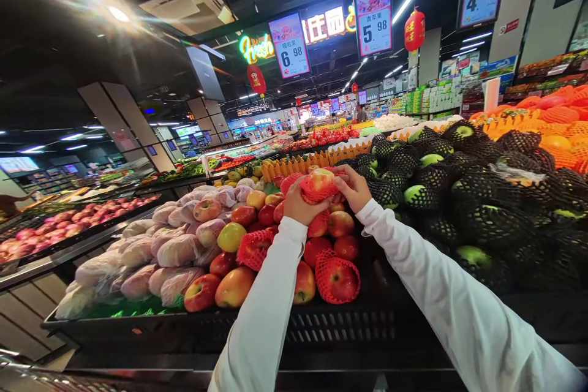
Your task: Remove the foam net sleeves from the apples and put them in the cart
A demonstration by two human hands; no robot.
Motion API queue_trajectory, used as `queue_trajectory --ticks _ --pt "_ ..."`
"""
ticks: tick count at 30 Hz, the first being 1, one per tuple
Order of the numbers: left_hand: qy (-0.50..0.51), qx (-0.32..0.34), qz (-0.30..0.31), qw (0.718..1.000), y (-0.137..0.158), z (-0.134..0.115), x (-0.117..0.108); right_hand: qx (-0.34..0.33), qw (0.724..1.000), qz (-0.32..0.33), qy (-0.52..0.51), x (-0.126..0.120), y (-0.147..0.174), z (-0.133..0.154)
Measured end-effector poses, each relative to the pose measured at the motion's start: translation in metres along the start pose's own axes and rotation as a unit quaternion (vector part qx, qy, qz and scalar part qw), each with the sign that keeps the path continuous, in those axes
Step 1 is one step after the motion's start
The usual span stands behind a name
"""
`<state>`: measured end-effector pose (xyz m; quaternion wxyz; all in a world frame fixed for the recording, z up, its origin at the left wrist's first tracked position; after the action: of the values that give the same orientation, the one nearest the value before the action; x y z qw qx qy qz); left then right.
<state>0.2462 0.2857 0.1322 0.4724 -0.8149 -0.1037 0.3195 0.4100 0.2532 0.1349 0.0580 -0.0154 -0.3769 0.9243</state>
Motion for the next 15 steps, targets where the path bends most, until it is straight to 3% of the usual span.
queue_trajectory --ticks 3,9,12,15 --pt "0.015 -0.072 -0.022 0.997 -0.002 0.005 -0.003 -0.036 0.999 0.008 0.017 -0.001 -0.001 0.008" --pt "0.063 -0.174 -0.046 0.982 -0.004 0.018 -0.005 -0.031 0.992 0.115 -0.031 0.003 -0.011 0.001" --pt "0.069 -0.154 -0.049 0.984 -0.004 0.015 -0.006 -0.067 0.996 0.05 -0.024 -0.004 -0.016 -0.005" --pt "0.049 -0.118 -0.045 0.991 -0.003 0.012 -0.006 -0.037 0.998 -0.025 -0.048 -0.007 -0.016 -0.016"
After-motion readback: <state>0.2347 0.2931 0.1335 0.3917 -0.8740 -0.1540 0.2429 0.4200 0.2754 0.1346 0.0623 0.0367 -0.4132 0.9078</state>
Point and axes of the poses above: each hand's wrist, its own y-axis away from the middle knuckle, its own x-axis out of the palm, z = x × y, the point moved 4 cm from there along -y, towards the middle knuckle, and after that the axes turned 9 degrees about -y, right-handed, at the moved point
